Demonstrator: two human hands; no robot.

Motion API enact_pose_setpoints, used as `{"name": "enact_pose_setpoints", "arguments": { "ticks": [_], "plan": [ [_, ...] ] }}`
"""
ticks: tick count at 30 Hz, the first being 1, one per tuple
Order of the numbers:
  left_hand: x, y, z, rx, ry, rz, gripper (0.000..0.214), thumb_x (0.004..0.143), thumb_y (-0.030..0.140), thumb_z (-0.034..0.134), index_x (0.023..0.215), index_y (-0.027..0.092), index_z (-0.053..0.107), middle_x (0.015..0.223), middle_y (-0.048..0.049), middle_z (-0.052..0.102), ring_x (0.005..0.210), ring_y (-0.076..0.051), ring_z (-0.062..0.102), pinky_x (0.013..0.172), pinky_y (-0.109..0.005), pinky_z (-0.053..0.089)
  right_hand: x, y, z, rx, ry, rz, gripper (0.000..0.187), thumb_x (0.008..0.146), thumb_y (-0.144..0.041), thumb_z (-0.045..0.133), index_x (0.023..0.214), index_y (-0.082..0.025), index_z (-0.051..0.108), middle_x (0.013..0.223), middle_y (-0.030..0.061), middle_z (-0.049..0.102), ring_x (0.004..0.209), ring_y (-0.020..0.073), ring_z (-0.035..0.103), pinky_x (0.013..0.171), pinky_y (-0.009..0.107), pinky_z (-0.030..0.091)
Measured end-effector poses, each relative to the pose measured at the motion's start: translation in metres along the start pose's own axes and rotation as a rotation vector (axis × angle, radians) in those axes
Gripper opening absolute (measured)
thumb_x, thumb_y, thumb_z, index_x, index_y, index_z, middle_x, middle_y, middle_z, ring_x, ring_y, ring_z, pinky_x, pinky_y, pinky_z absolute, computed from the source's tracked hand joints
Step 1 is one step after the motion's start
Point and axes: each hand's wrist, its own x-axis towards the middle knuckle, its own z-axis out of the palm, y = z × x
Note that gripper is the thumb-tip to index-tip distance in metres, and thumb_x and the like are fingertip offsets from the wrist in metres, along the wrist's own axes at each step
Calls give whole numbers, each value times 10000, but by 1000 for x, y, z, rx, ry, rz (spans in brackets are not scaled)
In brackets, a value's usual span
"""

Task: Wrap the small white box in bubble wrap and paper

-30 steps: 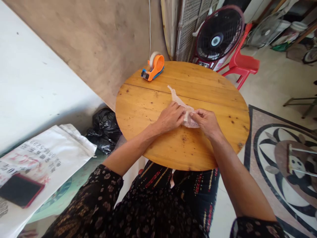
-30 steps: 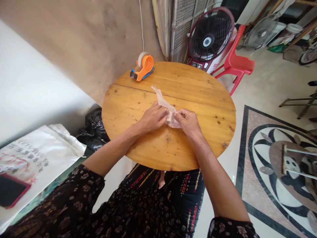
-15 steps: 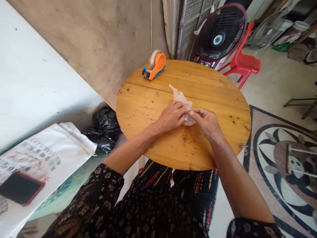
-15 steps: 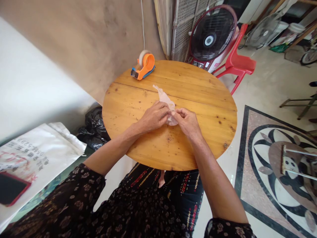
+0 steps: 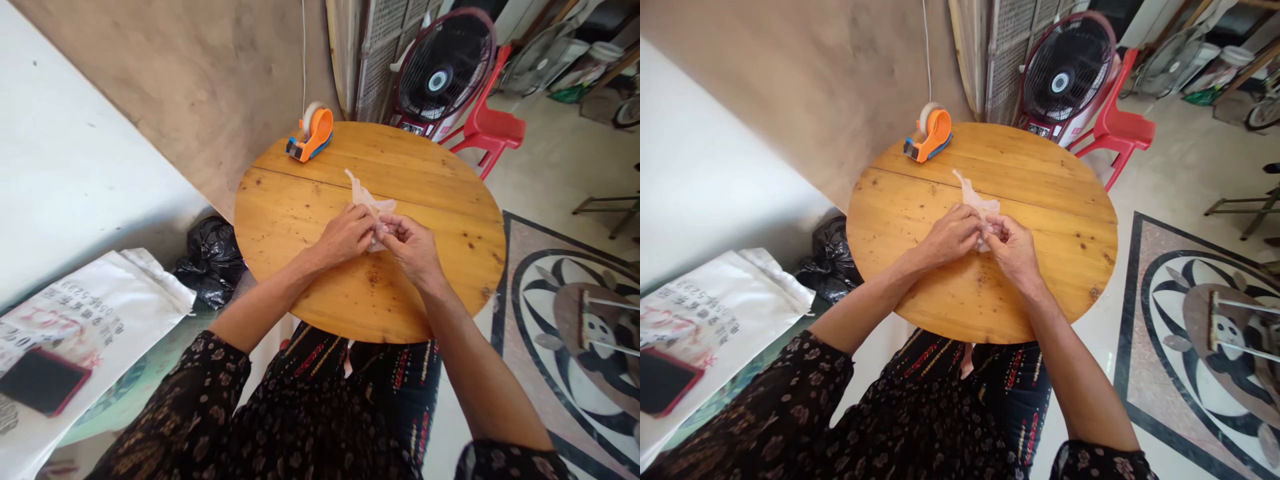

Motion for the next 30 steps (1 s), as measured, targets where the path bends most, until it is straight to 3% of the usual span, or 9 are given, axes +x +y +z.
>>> {"name": "enact_pose_setpoints", "arguments": {
  "ticks": [8, 10, 15, 22, 27, 30],
  "plan": [
    [-1, 3, -7, -62, -8, -7, 167, 884, 174, 522, 916, 190, 685, 1076, -80, 665, 1047, -216, 577, 926, -362, 493, 4, -11, 0, -20, -42, 19, 482, 696, -522, 801, 1018, -180, 691, 768, 26, 692, 694, 171, 658, 674, 325, 558],
    [-2, 5, -11, -86, -9, 4, 137, 855, 237, 593, 940, 185, 687, 1060, -84, 659, 1039, -224, 582, 934, -370, 496, 3, -16, -3, -43, -40, 26, 450, 727, -504, 779, 1025, -177, 698, 787, 37, 711, 708, 181, 673, 683, 331, 564],
    [-3, 8, -9, -67, 13, 11, 311, 823, 441, 694, 975, 172, 662, 1066, -98, 645, 1055, -252, 569, 937, -395, 494, -3, -27, -10, -71, -109, 5, 370, 882, -488, 632, 1113, -211, 713, 961, 63, 748, 885, 226, 709, 808, 389, 588],
    [-3, 7, 1, -25, 58, -55, 130, 851, 271, 615, 923, 170, 651, 1009, -83, 654, 993, -225, 577, 884, -357, 497, -11, -24, -7, -102, -99, -30, 341, 919, -406, 583, 1199, -229, 665, 1092, 65, 734, 1051, 232, 683, 1009, 443, 522],
    [-3, 6, 0, -66, 61, -83, 88, 845, 194, 565, 852, 178, 651, 1026, -77, 670, 997, -212, 590, 891, -357, 497, -17, -16, -7, -55, 9, -79, 211, 838, -318, 640, 1019, -212, 664, 971, 42, 727, 914, 189, 684, 895, 379, 545],
    [-3, 6, 1, -83, 76, -99, 94, 838, 182, 553, 842, 181, 648, 1014, -76, 672, 992, -217, 591, 888, -361, 500, -20, -10, -9, -112, 1, -71, 164, 804, -327, 665, 913, -206, 673, 869, 26, 714, 773, 165, 656, 772, 338, 543]
  ]
}}
